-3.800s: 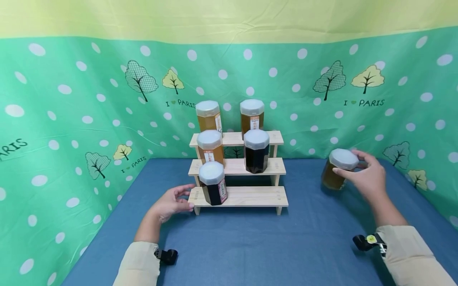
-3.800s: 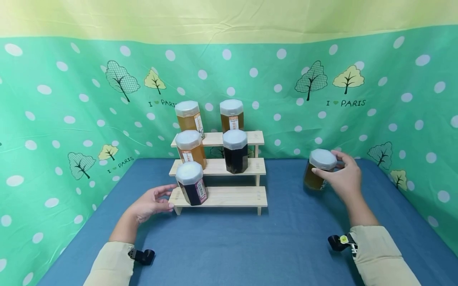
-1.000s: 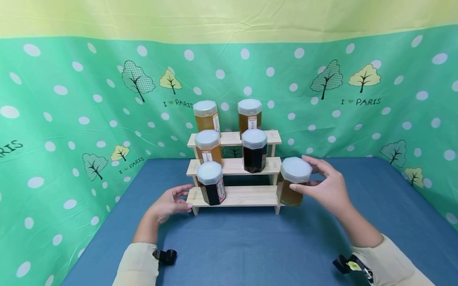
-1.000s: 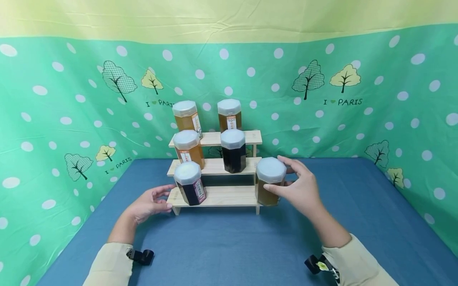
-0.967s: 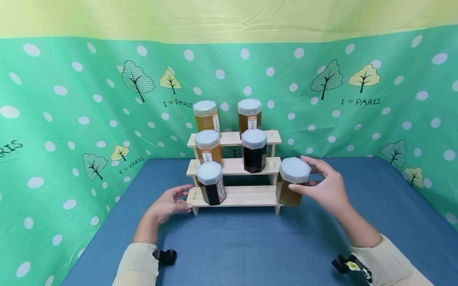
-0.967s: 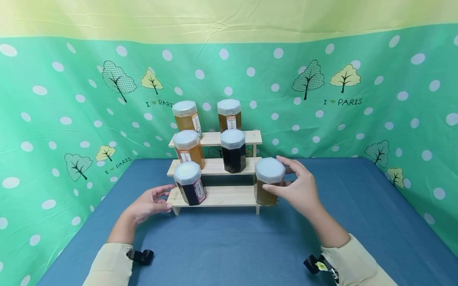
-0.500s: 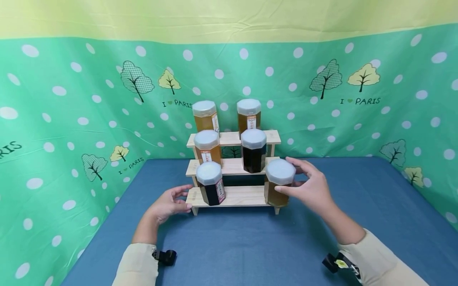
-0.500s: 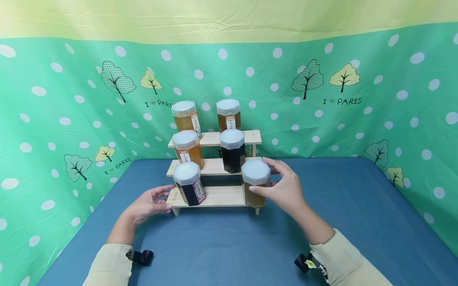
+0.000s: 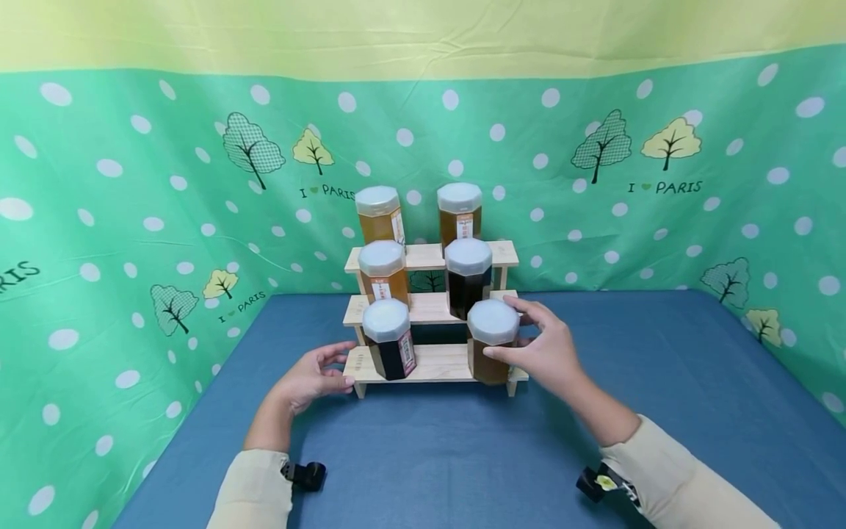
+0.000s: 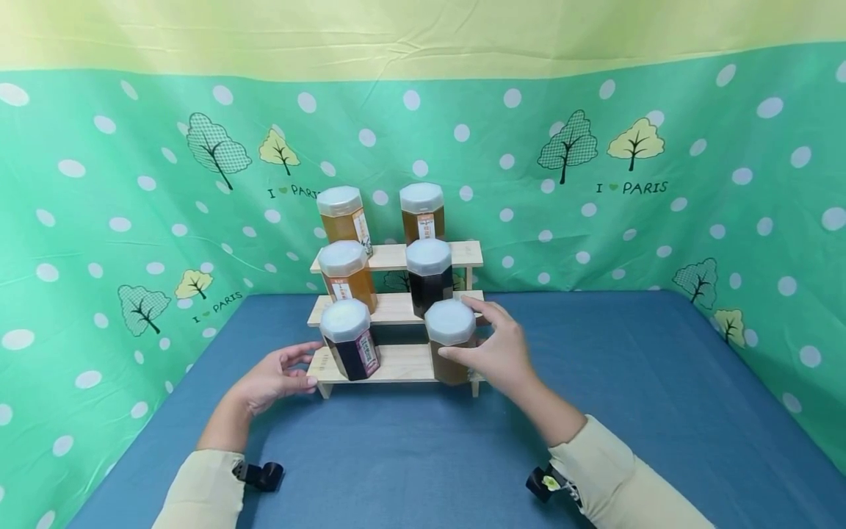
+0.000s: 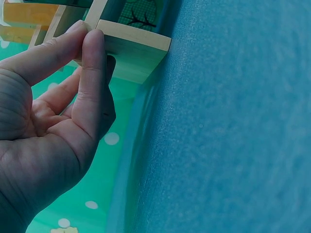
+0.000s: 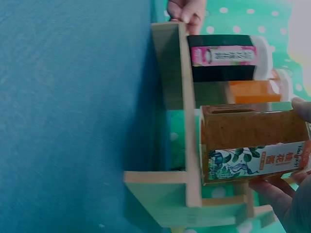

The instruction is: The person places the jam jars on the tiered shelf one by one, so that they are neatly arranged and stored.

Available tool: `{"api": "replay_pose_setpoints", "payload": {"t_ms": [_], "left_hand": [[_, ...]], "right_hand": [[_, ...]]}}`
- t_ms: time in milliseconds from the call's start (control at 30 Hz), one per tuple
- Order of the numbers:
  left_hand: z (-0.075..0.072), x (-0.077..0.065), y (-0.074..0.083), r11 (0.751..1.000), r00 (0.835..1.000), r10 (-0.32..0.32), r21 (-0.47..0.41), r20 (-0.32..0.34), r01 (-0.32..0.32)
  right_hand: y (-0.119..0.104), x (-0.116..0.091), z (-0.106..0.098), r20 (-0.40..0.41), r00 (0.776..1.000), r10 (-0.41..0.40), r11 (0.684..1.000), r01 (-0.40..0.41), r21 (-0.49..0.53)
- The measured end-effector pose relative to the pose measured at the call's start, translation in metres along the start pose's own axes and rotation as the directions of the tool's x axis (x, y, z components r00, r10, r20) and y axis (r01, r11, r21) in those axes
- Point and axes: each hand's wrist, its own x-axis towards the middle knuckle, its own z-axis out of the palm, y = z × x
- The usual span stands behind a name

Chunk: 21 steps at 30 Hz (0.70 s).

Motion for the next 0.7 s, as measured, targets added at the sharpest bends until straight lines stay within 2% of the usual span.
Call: {"api": "replay_pose_setpoints", "payload": {"t_ms": [400, 700], "left_hand": [[0.001, 0.000, 0.000, 1.000, 1.000, -0.010, 0.020, -0.013, 0.010], [0.000, 0.000, 0.002, 1.000, 1.000, -0.007, 0.024, -0.013, 0.008]], "right_hand": [[0.002, 0.006, 0.024, 0.006, 1.000, -0.020, 1.000, 0.020, 0.009], [0.003, 0.005, 0.026, 0.024, 1.000, -0.013, 1.000, 0.013, 0.022]]}}
